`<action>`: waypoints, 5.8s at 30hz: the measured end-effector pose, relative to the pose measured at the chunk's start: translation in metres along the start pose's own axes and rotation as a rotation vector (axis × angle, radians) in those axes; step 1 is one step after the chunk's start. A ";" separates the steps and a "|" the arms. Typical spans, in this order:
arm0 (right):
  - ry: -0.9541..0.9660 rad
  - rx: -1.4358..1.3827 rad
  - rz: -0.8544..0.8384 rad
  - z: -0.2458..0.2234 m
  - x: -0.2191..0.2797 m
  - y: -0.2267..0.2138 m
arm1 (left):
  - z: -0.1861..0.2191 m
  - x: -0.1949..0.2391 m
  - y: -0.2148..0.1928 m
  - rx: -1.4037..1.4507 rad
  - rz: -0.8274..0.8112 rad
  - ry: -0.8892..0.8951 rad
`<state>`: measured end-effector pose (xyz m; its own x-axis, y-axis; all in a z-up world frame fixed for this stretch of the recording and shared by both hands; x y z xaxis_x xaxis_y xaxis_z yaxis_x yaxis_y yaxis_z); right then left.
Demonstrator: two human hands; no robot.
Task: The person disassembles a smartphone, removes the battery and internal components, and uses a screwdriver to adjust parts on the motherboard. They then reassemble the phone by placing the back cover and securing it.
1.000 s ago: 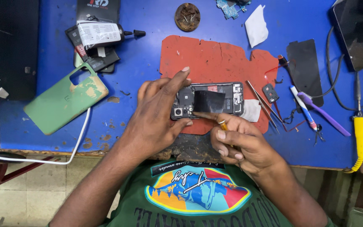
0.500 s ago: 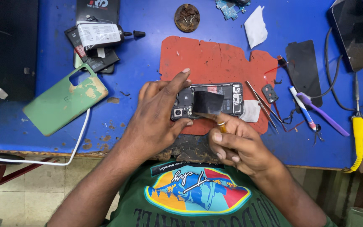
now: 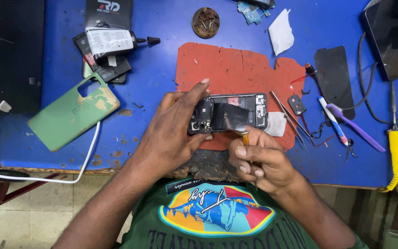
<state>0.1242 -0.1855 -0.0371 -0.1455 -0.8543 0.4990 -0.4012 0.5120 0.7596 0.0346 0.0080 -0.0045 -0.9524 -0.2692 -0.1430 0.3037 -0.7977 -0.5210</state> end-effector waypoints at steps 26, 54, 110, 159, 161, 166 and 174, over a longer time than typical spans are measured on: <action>-1.000 1.428 0.677 -0.035 0.041 -0.009 | -0.022 -0.049 -0.035 -0.446 0.068 0.129; -1.248 1.010 0.505 -0.027 0.050 -0.034 | -0.003 0.018 -0.011 -0.127 0.067 0.010; -1.062 1.082 0.420 -0.061 0.051 -0.010 | 0.023 -0.024 0.004 -0.274 -0.171 0.235; -1.035 1.406 0.015 -0.073 0.010 0.034 | 0.011 -0.019 0.005 -0.270 -0.132 0.117; -1.081 1.404 0.037 -0.071 0.011 0.032 | 0.011 -0.018 0.005 -0.261 -0.137 0.114; -1.048 1.338 0.051 -0.072 0.011 0.029 | 0.009 -0.016 0.005 -0.239 -0.142 0.097; -0.914 1.454 -0.035 -0.082 0.014 0.026 | 0.006 -0.012 0.006 -0.266 -0.117 0.160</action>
Point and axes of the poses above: each hand's wrist, its own x-axis away from the middle knuckle, its own y-axis out of the palm, z = x × y, the point moved 4 cm from there along -x, towards the middle knuckle
